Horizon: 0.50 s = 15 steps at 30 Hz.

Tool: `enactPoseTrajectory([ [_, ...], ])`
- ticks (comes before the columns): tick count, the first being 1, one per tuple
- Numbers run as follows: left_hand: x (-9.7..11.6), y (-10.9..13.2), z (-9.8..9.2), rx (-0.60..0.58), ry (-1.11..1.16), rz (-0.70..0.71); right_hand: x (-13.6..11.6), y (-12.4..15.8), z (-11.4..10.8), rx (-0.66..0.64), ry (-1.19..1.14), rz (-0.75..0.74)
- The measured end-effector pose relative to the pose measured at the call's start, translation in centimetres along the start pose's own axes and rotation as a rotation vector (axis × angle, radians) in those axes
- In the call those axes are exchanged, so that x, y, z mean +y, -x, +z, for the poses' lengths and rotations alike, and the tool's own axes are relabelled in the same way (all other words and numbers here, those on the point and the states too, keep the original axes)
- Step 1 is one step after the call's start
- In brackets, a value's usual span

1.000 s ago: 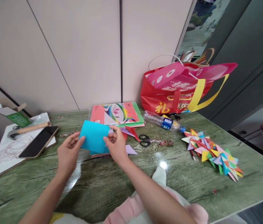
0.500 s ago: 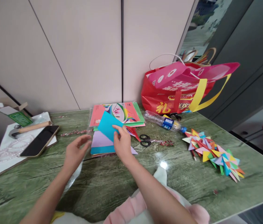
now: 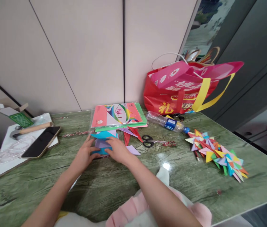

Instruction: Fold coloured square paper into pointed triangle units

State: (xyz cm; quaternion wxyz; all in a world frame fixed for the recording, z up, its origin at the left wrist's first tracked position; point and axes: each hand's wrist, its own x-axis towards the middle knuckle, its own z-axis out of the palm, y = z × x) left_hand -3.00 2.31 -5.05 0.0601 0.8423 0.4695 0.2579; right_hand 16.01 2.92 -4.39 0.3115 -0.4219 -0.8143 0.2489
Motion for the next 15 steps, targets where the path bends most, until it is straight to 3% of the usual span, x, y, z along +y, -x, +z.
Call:
enactPoseTrajectory([
  [11,0.12,-0.32,0.14,0.055,-0.02,0.019,0.38,0.0,-0.01,-0.084,0.073,0.009],
  [15,0.18,-0.37,-0.12,0.21,-0.048,-0.043,-0.11,-0.06,-0.33,-0.093,0.097,0.003],
])
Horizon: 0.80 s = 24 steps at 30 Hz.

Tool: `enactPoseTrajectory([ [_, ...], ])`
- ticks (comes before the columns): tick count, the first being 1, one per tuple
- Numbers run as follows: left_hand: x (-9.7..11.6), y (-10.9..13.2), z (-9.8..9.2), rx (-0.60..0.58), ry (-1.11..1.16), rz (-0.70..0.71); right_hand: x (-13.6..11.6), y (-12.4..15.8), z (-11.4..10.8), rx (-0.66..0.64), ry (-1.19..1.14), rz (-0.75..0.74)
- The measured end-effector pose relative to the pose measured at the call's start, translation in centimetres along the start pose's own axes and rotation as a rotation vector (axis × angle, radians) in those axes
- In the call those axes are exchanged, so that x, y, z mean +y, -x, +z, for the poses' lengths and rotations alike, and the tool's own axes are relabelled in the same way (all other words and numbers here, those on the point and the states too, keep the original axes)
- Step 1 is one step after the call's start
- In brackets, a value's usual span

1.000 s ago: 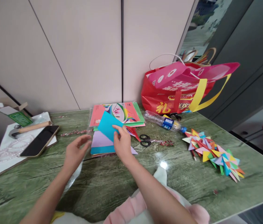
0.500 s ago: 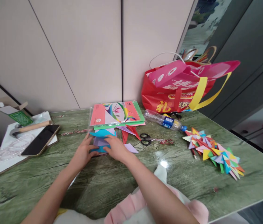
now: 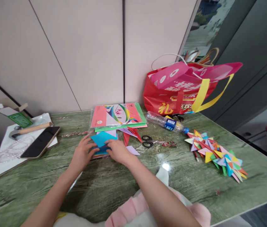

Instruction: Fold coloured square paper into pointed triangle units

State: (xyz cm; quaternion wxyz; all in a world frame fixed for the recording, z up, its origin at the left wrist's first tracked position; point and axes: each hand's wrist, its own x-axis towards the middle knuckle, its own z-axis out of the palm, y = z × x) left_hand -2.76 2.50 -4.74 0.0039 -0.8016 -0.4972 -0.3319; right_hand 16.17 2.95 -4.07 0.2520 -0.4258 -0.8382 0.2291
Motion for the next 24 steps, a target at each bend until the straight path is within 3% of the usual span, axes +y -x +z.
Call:
enactPoseTrajectory([
  [3,0.3,0.0,-0.7,0.142,-0.056,-0.11,-0.4,-0.2,-0.3,-0.011,0.034,0.008],
  [5,0.7,0.0,-1.3,0.155,-0.113,-0.191,-0.6,-0.3,-0.4,0.003,0.06,0.041],
  [7,1.2,0.0,-1.8,0.049,-0.141,-0.266,-0.7,-0.4,-0.4,0.024,0.078,0.088],
  [10,1.9,0.0,-2.1,-0.253,-0.152,-0.423,-0.7,-0.5,-0.3,0.052,0.076,0.142],
  [12,2.3,-0.1,-2.2,-0.38,-0.145,-0.518,-0.6,-0.5,-0.3,0.069,0.068,0.169],
  [16,2.5,-0.3,-2.2,-0.395,-0.064,-0.598,-0.3,-0.6,0.0,0.099,0.045,0.2],
  [24,2.3,-0.2,-2.0,-0.335,0.001,-0.593,0.3,-0.7,0.2,0.121,-0.176,0.258],
])
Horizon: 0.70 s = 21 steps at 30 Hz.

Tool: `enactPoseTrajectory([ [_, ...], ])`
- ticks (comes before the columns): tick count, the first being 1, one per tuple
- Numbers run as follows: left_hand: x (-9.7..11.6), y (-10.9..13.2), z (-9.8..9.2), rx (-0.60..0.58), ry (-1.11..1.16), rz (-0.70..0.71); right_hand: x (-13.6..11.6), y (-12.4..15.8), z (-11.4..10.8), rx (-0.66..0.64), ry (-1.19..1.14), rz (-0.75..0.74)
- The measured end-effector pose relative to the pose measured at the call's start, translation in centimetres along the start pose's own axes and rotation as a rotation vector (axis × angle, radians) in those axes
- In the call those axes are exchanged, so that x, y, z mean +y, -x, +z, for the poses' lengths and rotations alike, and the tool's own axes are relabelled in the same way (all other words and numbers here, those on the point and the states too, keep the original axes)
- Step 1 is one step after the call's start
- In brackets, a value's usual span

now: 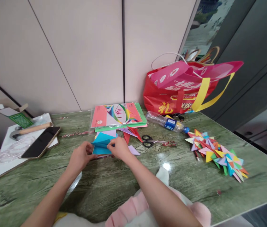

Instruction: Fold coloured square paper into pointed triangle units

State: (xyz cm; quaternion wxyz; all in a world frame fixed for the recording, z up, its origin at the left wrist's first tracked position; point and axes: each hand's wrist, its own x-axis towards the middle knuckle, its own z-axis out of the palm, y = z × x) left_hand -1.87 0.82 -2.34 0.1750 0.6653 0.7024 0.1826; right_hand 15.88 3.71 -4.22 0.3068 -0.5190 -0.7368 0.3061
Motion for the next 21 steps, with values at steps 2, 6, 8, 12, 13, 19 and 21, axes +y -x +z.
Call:
enactPoseTrajectory([
  [2,-0.03,0.0,0.01,0.011,0.036,-0.009,0.07,-0.07,0.02,0.008,-0.008,0.016],
  [6,0.0,0.04,-0.07,0.029,0.067,0.01,0.13,-0.06,0.03,0.03,-0.029,0.068],
  [8,0.0,0.02,-0.11,0.05,0.081,0.035,0.1,0.01,0.0,0.03,-0.04,0.087],
  [12,0.01,-0.09,-0.15,0.071,0.114,0.043,0.05,0.09,-0.06,0.029,-0.058,0.109],
  [13,0.02,-0.1,-0.15,0.08,0.118,0.043,0.06,0.08,-0.07,0.03,-0.061,0.112],
  [19,0.11,-0.1,-0.1,0.128,0.196,0.073,0.46,-0.09,-0.02,0.014,-0.097,0.11],
  [21,0.08,-0.13,-0.02,0.127,0.22,0.08,0.63,-0.13,-0.01,0.002,-0.119,0.109],
])
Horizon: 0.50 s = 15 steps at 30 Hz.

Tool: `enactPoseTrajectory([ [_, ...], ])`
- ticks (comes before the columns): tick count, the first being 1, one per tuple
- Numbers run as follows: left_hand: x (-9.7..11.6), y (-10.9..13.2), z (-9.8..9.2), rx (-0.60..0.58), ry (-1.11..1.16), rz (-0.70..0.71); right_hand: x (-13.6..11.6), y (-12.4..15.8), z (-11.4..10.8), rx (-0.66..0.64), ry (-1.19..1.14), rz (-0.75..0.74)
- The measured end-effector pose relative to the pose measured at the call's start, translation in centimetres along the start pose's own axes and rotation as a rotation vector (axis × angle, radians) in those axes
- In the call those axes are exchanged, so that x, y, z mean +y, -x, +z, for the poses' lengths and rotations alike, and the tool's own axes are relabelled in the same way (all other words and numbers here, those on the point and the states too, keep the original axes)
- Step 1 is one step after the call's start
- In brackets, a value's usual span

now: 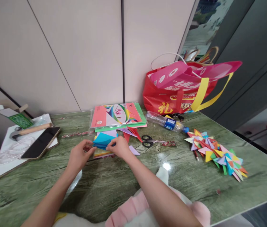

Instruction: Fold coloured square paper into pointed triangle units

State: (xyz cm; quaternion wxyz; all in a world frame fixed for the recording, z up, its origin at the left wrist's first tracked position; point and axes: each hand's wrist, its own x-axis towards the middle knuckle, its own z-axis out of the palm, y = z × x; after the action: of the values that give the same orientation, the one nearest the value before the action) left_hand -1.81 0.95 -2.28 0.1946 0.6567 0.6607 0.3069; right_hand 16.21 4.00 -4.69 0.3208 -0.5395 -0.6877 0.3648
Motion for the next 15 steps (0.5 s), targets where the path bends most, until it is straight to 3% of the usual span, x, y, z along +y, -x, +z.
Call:
enactPoseTrajectory([
  [5,-0.24,-0.01,0.14,-0.048,-0.026,0.006,0.16,-0.08,-0.02,-0.01,-0.077,-0.008],
  [15,0.13,0.17,-0.15,-0.105,-0.171,-0.031,0.08,-0.16,0.46,0.146,-0.052,-0.05],
])
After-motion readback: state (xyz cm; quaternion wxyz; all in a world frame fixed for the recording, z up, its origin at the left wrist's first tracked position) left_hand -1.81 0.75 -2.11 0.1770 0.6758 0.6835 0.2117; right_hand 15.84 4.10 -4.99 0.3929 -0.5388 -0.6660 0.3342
